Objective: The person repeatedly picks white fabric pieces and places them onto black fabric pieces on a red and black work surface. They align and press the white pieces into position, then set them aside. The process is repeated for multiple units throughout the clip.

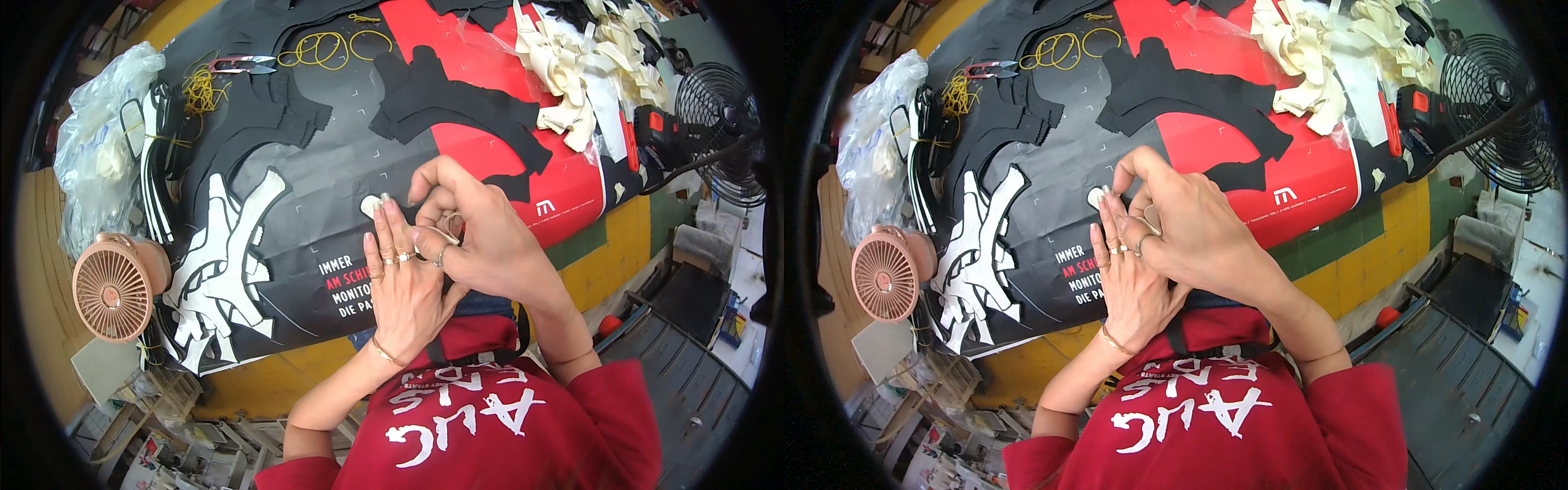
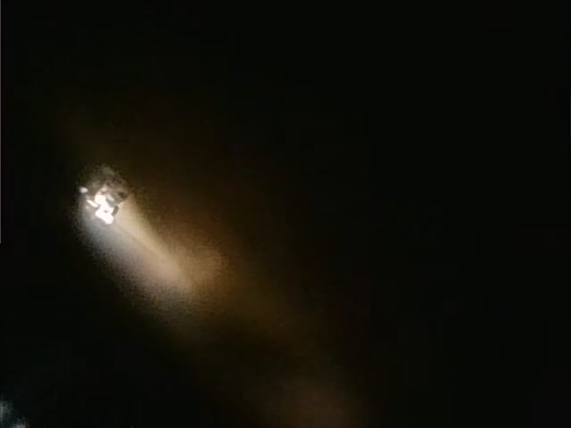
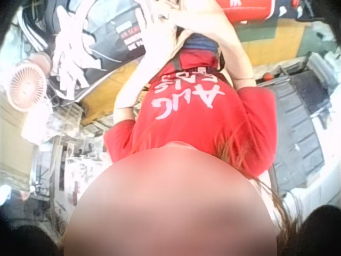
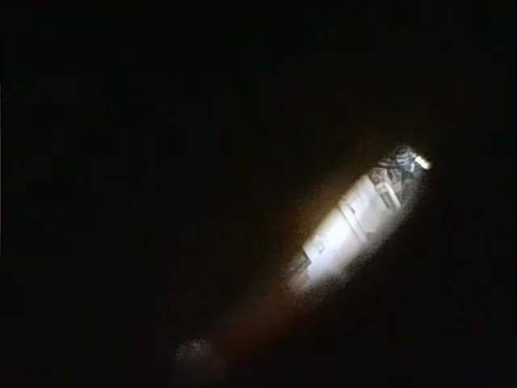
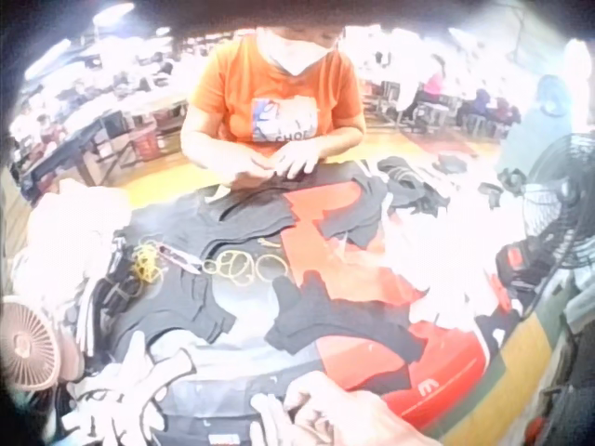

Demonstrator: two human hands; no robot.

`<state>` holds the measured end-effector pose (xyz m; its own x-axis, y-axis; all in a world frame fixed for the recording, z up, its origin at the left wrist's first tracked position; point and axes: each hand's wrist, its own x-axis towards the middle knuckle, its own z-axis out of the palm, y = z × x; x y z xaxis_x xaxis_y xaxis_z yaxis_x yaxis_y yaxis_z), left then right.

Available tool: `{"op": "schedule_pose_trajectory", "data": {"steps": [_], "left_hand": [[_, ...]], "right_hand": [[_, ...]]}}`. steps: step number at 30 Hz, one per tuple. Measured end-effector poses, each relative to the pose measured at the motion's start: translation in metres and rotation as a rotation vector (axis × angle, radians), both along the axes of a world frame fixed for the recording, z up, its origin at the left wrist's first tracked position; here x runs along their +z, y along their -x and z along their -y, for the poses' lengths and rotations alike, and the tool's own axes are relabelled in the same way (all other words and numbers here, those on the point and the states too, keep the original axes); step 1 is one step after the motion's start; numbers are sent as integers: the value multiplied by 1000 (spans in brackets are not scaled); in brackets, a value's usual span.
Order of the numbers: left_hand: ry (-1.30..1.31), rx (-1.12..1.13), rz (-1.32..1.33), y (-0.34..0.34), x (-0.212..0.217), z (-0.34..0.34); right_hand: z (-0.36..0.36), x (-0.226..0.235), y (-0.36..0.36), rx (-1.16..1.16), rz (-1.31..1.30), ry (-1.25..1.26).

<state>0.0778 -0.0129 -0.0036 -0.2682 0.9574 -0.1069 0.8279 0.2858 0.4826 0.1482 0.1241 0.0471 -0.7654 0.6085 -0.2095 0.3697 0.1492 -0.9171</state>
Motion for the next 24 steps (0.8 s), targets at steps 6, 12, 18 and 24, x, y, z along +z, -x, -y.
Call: {"op": "schedule_pose_trajectory", "data": {"steps": [6, 12, 18, 24], "left_hand": [[11, -15, 38, 5, 10, -4], [36, -105, 95, 17, 17, -1], [10, -132, 148, 28, 9, 7], [21, -174, 19, 23, 5, 8]], "right_hand": [[-7, -11, -17, -138, 223, -58], [-19, -20, -24, -69, 164, -175], [-20, -12, -24, -27, 265, -162], [-11, -6, -18, 31, 290, -370]]}}
